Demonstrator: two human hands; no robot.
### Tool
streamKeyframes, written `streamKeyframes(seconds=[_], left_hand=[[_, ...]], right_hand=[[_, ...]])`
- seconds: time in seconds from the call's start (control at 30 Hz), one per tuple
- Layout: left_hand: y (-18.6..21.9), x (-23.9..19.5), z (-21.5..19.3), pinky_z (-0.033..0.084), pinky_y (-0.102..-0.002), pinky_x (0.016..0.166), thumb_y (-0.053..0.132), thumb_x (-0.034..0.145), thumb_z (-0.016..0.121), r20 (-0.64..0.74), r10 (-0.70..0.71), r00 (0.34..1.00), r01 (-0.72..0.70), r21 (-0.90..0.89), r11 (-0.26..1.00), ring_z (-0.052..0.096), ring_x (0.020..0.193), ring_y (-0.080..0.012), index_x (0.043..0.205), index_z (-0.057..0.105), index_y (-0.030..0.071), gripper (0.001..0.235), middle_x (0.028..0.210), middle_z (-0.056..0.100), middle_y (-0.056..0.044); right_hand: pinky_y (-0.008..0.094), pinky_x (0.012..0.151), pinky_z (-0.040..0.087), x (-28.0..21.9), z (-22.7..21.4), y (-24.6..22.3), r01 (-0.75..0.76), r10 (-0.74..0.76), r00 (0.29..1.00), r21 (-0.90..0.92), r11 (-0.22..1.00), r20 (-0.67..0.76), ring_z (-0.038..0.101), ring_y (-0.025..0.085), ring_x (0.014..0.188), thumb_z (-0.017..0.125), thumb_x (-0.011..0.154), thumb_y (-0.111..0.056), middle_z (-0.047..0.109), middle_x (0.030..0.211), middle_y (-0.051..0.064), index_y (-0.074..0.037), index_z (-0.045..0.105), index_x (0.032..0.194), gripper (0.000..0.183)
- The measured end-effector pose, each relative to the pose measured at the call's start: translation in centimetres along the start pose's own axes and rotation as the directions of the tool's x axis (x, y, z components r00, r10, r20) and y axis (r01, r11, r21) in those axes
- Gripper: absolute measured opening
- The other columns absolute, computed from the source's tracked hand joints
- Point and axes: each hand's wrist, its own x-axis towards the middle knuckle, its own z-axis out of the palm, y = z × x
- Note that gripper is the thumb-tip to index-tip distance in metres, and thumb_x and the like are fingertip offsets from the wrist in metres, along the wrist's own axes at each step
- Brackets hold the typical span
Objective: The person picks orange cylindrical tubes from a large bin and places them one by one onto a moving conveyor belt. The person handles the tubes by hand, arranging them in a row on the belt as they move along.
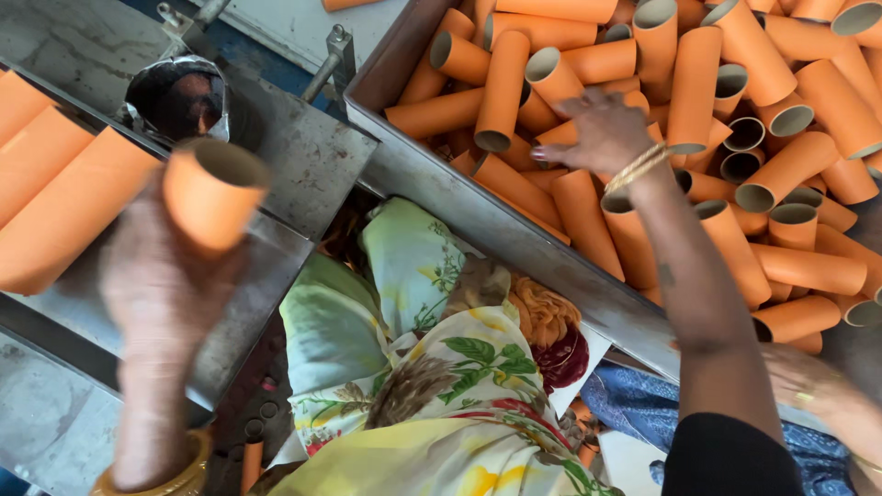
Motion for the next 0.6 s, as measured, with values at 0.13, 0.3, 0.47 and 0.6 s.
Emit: streamKeyframes(seconds=[0.13, 0.3, 0.47, 0.6], left_hand=[[-5.6, 0.0, -0.5, 0.053, -0.051, 0.093, 0.028, 0.079, 0.095, 0.006, -0.219, 0.976, 0.211, 0.245, 0.946, 0.066, 0.110, -0.0393, 0.158, 0.040, 0.007, 0.099, 0.123, 0.065, -0.019], [-9.1, -0.7, 0.9, 0.050, -0.051, 0.096, 0.030, 0.075, 0.093, -0.030, -0.280, 0.959, 0.277, 0.278, 0.920, 0.064, 0.114, -0.0397, 0.151, 0.041, 0.006, 0.095, 0.126, 0.064, -0.021], [-10.9, -1.4, 3.1, 0.045, -0.052, 0.102, 0.040, 0.078, 0.089, 0.014, -0.334, 0.942, 0.312, 0.321, 0.894, 0.064, 0.120, -0.0382, 0.146, 0.046, 0.009, 0.086, 0.128, 0.065, -0.018], [-11.8, -1.8, 3.9, 0.043, -0.052, 0.104, 0.043, 0.078, 0.088, 0.064, -0.349, 0.935, 0.306, 0.354, 0.884, 0.064, 0.122, -0.0381, 0.146, 0.048, 0.009, 0.086, 0.127, 0.066, -0.018]], right_hand=[[0.048, 0.110, 0.046, 3.7, 5.1, 6.6, -0.177, 0.184, 0.895, -0.056, 0.983, 0.407, 0.058, 0.037, 0.131, 0.067, 0.067, -0.090, 0.062, 0.143, 0.018, -0.009, 0.062, 0.143, 0.111], [0.046, 0.112, 0.048, 6.3, 7.5, 7.3, -0.200, 0.299, 0.785, -0.235, 0.951, 0.542, 0.064, 0.035, 0.130, 0.068, 0.071, -0.082, 0.068, 0.142, 0.018, -0.009, 0.073, 0.137, 0.099], [0.047, 0.109, 0.049, 8.2, 5.9, 5.6, -0.152, 0.311, 0.770, -0.314, 0.937, 0.557, 0.064, 0.036, 0.128, 0.070, 0.071, -0.074, 0.066, 0.142, 0.018, -0.009, 0.068, 0.140, 0.095], [0.048, 0.106, 0.050, 8.3, 5.6, 6.2, -0.126, 0.280, 0.763, -0.290, 0.949, 0.583, 0.065, 0.036, 0.126, 0.072, 0.070, -0.068, 0.065, 0.141, 0.019, -0.010, 0.064, 0.143, 0.093]])
